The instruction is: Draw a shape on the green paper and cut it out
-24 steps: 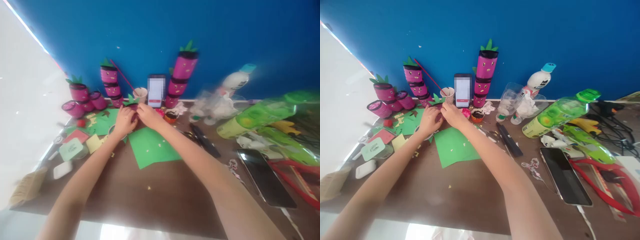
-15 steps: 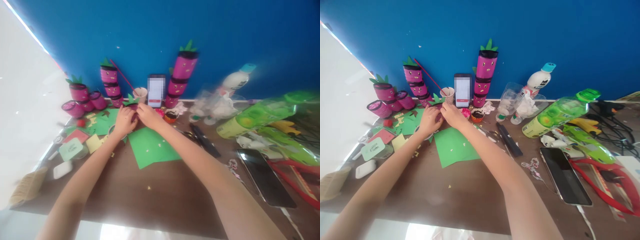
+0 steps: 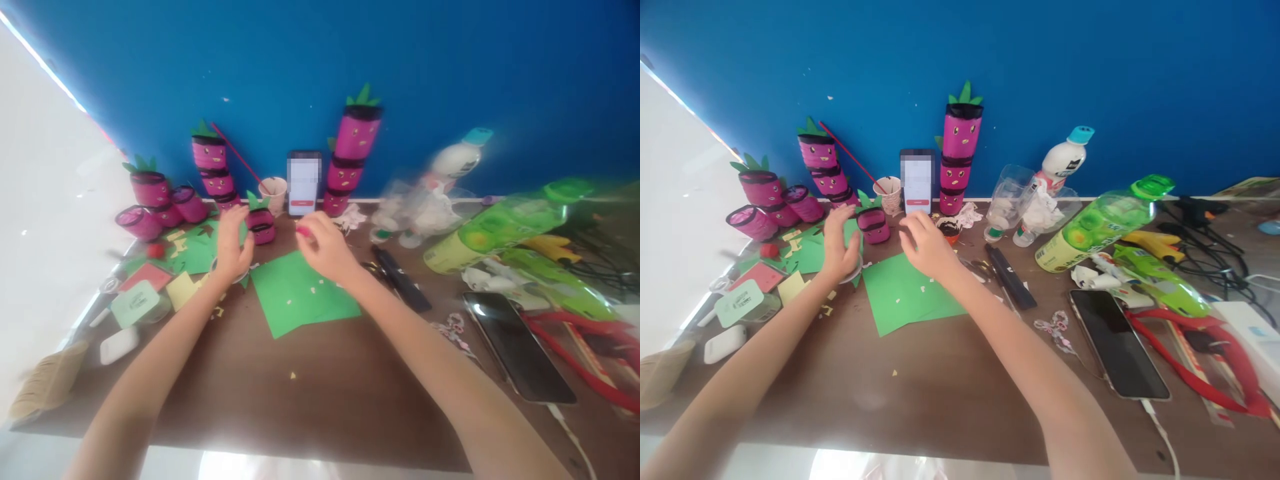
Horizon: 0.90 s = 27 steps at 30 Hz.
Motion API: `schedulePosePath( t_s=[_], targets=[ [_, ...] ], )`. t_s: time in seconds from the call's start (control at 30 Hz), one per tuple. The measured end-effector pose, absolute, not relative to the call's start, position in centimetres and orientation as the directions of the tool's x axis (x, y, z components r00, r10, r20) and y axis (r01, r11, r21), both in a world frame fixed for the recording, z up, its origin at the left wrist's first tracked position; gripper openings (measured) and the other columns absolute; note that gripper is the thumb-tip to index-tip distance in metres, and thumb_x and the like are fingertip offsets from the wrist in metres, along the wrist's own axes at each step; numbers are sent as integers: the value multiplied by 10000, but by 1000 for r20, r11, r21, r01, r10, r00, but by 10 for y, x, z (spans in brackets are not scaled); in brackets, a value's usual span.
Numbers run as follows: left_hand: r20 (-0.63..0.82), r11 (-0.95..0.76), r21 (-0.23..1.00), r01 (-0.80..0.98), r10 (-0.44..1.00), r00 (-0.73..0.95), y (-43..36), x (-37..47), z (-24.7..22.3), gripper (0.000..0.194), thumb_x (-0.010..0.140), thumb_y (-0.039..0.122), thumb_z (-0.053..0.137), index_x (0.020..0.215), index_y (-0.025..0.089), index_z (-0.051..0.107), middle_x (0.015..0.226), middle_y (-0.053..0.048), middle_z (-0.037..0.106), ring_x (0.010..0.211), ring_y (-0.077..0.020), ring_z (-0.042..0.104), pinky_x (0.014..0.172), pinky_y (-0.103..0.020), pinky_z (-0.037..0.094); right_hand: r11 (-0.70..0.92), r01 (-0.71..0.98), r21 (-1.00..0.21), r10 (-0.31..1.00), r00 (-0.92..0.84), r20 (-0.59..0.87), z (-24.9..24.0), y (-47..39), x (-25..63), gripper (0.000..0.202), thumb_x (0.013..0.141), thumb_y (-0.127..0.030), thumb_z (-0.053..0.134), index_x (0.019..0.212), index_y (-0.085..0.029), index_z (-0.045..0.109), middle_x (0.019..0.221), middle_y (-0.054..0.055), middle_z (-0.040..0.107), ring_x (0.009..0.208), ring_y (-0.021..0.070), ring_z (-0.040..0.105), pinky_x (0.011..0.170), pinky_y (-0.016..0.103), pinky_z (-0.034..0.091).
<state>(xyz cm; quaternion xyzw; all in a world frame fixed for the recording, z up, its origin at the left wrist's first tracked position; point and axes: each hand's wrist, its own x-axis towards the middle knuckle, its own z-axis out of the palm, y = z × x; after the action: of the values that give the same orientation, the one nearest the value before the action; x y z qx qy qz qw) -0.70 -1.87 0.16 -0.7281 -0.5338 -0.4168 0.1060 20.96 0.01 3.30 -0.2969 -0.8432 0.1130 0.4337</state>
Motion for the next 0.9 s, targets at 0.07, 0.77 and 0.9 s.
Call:
schedulePosePath(
  t_s=[0.07,0.77,0.9],
  targets=[
    [796,-410,300,861,605,11,-27,-9,7,415,827,200,363,1242,190,364,1280,-138,471,1256,-249,377,1057,-515,251,781,383,-493,622,-407,669,29,-14,222,147,866,-149,415,971,-174,515,978,95,542,871,180,552,741,331,481],
    [409,-796,-520,-309,-550,728,-125,117,37,262,762,155,487,631,312,650,734,-43,645,795,-183,580,768,-331,487,-231,-97,-968,633,-771,-74,30,-113,248,354,851,-426,458,955,-149,653,983,99,658,919,196,613,849,373,463],
    [480,-929,-368,-26,-214,851,-139,122,14,159,740,247,520,675,337,633,837,-39,654,876,-207,571,781,-390,485,-316,28,-948,629,-742,-231,24,-117,253,253,736,-380,627,832,-151,673,908,67,674,874,182,613,816,325,459]
  ],
)
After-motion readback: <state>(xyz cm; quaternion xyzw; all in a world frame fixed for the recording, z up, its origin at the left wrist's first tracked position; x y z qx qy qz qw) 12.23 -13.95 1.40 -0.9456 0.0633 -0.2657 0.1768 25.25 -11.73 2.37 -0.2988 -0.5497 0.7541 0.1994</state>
